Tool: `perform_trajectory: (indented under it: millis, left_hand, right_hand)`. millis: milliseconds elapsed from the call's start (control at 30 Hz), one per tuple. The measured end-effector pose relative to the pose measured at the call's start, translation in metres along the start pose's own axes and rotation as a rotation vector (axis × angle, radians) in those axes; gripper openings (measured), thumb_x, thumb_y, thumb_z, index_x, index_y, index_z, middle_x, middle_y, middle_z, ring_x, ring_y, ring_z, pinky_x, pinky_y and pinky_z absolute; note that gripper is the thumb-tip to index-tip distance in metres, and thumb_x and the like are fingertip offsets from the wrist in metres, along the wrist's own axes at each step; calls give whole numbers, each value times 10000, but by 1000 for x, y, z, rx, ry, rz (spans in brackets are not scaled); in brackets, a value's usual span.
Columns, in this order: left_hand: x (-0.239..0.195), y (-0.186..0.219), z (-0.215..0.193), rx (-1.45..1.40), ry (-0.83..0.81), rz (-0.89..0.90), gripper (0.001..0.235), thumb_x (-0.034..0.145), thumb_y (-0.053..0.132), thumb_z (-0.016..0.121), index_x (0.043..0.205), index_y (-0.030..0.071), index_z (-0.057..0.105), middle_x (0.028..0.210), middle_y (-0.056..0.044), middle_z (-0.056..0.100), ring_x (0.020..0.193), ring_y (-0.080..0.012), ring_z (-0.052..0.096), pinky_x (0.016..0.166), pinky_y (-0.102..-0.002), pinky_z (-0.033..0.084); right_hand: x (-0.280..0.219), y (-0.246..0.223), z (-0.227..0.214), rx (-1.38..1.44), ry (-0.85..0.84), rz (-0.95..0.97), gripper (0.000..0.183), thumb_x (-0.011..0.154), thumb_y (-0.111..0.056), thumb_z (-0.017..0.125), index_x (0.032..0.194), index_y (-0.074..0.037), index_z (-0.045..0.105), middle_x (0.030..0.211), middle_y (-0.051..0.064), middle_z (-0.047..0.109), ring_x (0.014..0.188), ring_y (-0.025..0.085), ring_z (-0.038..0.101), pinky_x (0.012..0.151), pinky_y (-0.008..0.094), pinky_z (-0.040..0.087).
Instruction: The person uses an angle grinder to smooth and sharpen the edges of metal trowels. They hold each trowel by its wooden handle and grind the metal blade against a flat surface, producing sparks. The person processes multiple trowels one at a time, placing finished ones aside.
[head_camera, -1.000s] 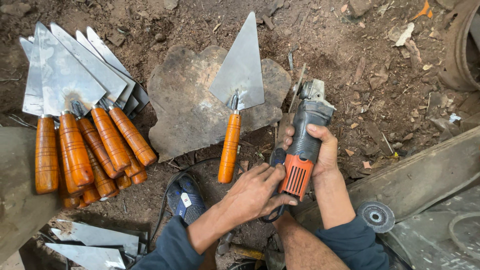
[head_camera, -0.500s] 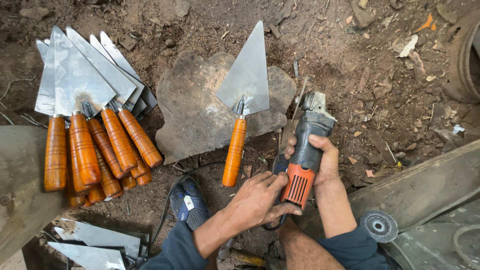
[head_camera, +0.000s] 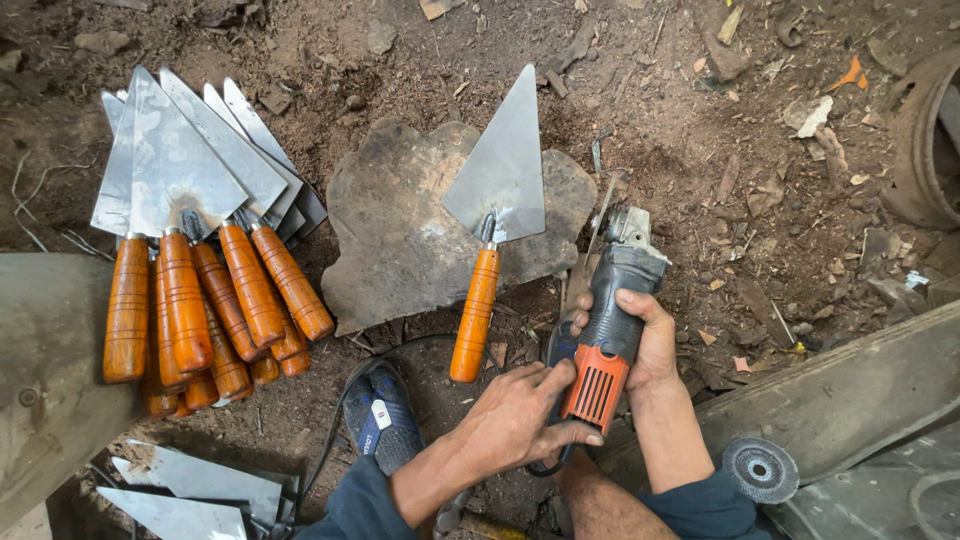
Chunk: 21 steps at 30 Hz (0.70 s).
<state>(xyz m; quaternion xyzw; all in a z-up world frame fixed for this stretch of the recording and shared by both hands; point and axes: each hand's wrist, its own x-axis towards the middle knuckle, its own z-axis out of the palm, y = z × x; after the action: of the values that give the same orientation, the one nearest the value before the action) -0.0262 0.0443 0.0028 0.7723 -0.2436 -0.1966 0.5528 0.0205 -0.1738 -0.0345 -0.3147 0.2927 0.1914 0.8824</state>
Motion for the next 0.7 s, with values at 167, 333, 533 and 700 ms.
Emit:
perform_trajectory:
  millis: [167,333,533,700]
  left_hand:
    - [-2,0,-4,-11,-15,-10,660,822,519,817,1165,35,528,884,-205,675,878,-457,682,735,-496,558]
    - [-5,4,-5,-26,-15,-38,652,828,503,812,1188,46,517,880,-199,672,871,-454,681,693,-507,535]
    - [-13,6,-6,-15,-31,-52,660,813,485,828,1198,53,510,853,-205,662,843,-464,673,670,-510,527]
    - [-18,8,-7,-81,-53,-69,668,837,508,807,1204,54,483,896,-209,676,858,-466,680,673,-509,523]
  right_hand:
    - [-1,3,5,11,1,-3,461,807,-209,685,1205,-31,535,970,147,641,834,254,649,782,399,575]
    - [-4,6,7,13,-7,-19,464,809,-208,684,1216,-37,541,961,137,634,839,249,645,795,396,574]
    - [-10,11,8,-33,9,-9,469,805,-232,689,1208,-43,540,960,132,644,827,252,650,768,398,571]
    - [-14,16,6,-23,3,-7,480,792,-240,690,1214,-63,543,954,121,641,825,254,649,754,416,571]
